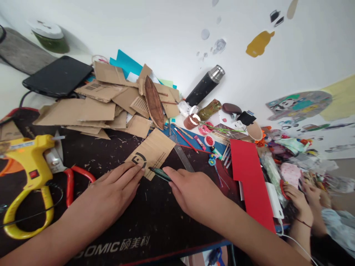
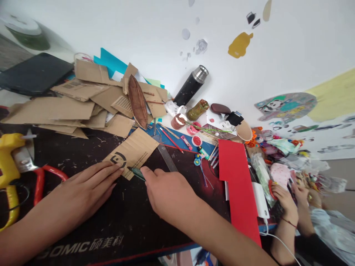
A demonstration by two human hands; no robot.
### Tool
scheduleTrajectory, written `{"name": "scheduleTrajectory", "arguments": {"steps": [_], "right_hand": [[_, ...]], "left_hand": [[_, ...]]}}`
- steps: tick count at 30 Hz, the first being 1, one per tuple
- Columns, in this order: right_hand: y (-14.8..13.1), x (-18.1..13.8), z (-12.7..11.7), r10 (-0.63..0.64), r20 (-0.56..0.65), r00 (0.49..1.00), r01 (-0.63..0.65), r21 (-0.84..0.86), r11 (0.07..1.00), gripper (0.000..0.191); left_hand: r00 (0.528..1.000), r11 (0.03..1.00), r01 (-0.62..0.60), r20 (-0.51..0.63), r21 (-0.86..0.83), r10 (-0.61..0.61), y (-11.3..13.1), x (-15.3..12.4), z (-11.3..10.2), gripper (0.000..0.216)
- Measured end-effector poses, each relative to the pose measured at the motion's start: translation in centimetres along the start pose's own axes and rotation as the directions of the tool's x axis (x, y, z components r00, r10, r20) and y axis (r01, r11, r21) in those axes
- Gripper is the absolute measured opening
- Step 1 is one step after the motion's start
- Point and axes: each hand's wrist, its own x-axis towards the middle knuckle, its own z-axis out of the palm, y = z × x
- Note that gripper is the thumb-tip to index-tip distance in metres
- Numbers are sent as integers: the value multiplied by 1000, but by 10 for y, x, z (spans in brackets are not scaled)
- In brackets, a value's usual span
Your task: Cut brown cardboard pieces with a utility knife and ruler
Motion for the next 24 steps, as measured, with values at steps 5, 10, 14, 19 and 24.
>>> {"name": "scheduleTrajectory", "arguments": {"steps": [5,10,14,19,24], "right_hand": [[-1,1,-2,44,2,999,-44,-1,999,50],[0,4,2,64,5,998,-64,34,997,50],[0,5,8,58,-13,998,-58,53,997,49],[-1,5,9,66,-15,998,-66,49,997,50],[-2,5,13,58,-19,998,-56,73,996,51]], "left_hand": [[1000,1000,5,-10,8,-5,2,1,-1,43],[1000,999,-3,-15,36,3,3,2,-2,45],[1000,1000,-1,2,31,1,2,1,-1,45],[998,998,46,32,-42,-44,2,-3,2,46],[999,999,25,35,-37,-23,1,-4,2,46]]}}
